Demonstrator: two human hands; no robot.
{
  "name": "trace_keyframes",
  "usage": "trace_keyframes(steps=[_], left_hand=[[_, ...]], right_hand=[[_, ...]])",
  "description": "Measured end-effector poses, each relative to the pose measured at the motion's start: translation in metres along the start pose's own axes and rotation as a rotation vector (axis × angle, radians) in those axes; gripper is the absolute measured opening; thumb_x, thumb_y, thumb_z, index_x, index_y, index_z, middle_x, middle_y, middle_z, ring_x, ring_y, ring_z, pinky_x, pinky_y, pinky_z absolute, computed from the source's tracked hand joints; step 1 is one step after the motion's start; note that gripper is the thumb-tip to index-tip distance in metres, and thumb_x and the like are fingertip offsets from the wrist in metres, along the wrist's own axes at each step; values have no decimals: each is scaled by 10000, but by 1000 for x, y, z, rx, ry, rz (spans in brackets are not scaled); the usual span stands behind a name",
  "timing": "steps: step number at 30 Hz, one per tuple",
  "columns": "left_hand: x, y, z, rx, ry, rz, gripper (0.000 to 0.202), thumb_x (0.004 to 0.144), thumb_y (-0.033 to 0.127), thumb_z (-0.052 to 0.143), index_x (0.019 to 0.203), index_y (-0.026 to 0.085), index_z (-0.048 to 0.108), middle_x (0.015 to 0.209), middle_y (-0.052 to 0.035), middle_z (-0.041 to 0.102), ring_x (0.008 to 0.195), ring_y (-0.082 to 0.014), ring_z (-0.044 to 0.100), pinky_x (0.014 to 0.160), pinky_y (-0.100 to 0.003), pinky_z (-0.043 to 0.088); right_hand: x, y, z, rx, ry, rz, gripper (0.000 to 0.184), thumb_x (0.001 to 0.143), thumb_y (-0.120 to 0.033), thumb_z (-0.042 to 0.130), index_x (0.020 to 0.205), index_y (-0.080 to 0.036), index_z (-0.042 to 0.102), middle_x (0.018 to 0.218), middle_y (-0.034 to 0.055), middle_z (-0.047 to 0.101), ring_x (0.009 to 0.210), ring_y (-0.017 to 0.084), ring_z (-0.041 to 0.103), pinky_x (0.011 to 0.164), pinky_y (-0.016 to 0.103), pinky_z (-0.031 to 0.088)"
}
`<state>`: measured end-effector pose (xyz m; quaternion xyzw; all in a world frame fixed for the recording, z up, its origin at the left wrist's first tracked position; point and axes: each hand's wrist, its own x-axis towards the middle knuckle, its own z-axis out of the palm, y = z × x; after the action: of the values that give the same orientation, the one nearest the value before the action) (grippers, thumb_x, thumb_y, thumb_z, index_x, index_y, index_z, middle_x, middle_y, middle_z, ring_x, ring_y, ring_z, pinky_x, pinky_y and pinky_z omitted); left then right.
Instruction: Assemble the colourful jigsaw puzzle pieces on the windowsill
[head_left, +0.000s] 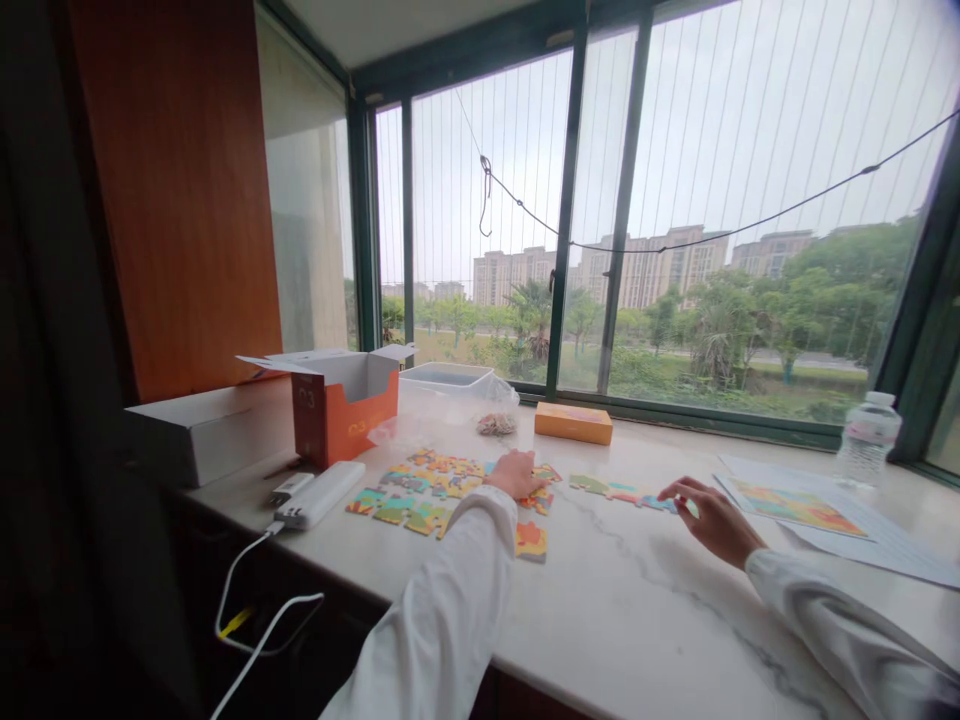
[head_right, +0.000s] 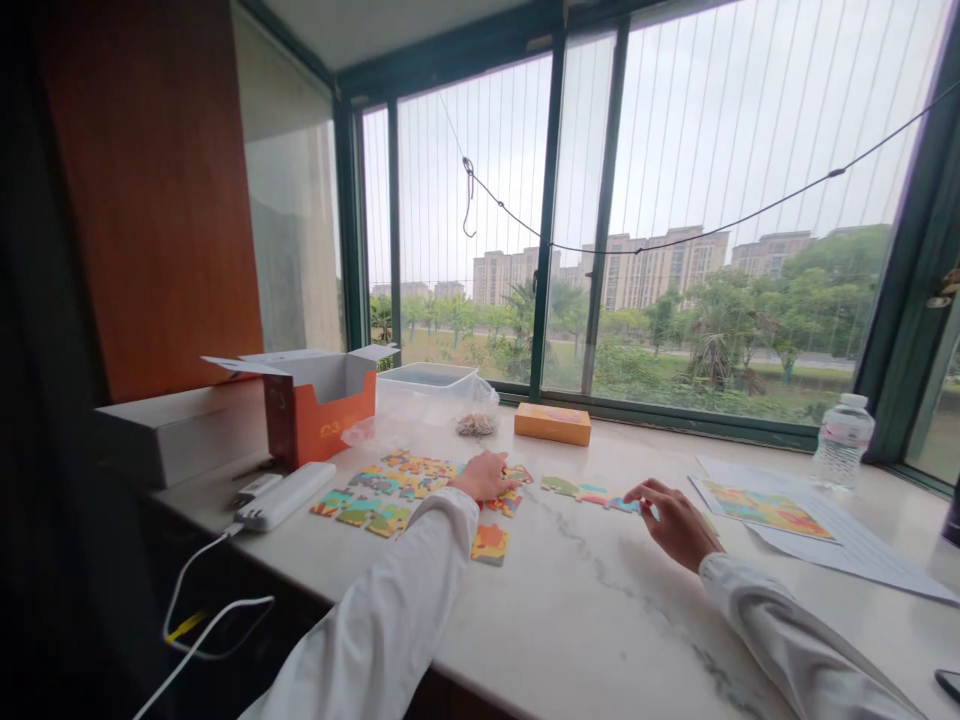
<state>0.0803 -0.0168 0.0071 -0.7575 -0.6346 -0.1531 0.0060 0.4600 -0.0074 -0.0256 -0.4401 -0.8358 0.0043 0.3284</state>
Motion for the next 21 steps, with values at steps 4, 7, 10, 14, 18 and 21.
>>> trace_keyframes(steps=[4, 7, 10, 14, 18, 21], left_hand=[[-2, 8, -7, -20, 124, 50, 541, 788, 620, 648, 1105, 182, 631, 1069, -124, 702, 1054, -300, 646, 893, -405, 521], [-4, 14, -15, -58, 187, 164, 536, 785, 589, 664, 1163, 213, 612, 1120, -83, 702, 1065, -269, 640, 915, -376, 512], [-5, 17, -19, -120, 238, 320, 534, 773, 531, 692, 1197, 214, 620, 1127, -72, 710, 1060, -265, 639, 921, -366, 505], [-5, 14, -19, -158, 257, 413, 625, 739, 456, 739, 1290, 197, 597, 1136, -73, 721, 1092, -272, 633, 960, -376, 494], [-3, 18, -17, -139, 258, 520, 750, 723, 481, 765, 1376, 185, 544, 1180, -79, 713, 1139, -276, 623, 1005, -398, 478], [-2, 26, -16, -113, 251, 567, 847, 748, 565, 748, 1446, 171, 473, 1252, -115, 680, 1190, -279, 603, 1025, -403, 467]], right_hand=[[42, -48, 29, 143, 21, 64, 241, 870, -364, 513, 954, -272, 719, 953, 45, 735, 820, 211, 684, 817, 355, 535], [77, -82, 54, 307, -33, 243, 257, 892, -442, 528, 954, -253, 690, 851, 33, 749, 760, 191, 690, 704, 301, 532], [105, -102, 72, 411, -64, 339, 247, 887, -442, 578, 952, -230, 686, 776, 25, 751, 697, 175, 687, 688, 282, 511], [117, -99, 84, 530, -130, 365, 278, 801, -421, 704, 951, -187, 702, 666, 13, 717, 631, 163, 649, 626, 269, 478], [105, -79, 76, 680, -231, 308, 433, 719, -547, 742, 942, -177, 711, 632, 6, 693, 591, 158, 598, 557, 269, 448], [87, -59, 50, 700, -215, 290, 532, 684, -632, 724, 933, -162, 704, 651, 21, 695, 612, 162, 598, 575, 277, 445]])
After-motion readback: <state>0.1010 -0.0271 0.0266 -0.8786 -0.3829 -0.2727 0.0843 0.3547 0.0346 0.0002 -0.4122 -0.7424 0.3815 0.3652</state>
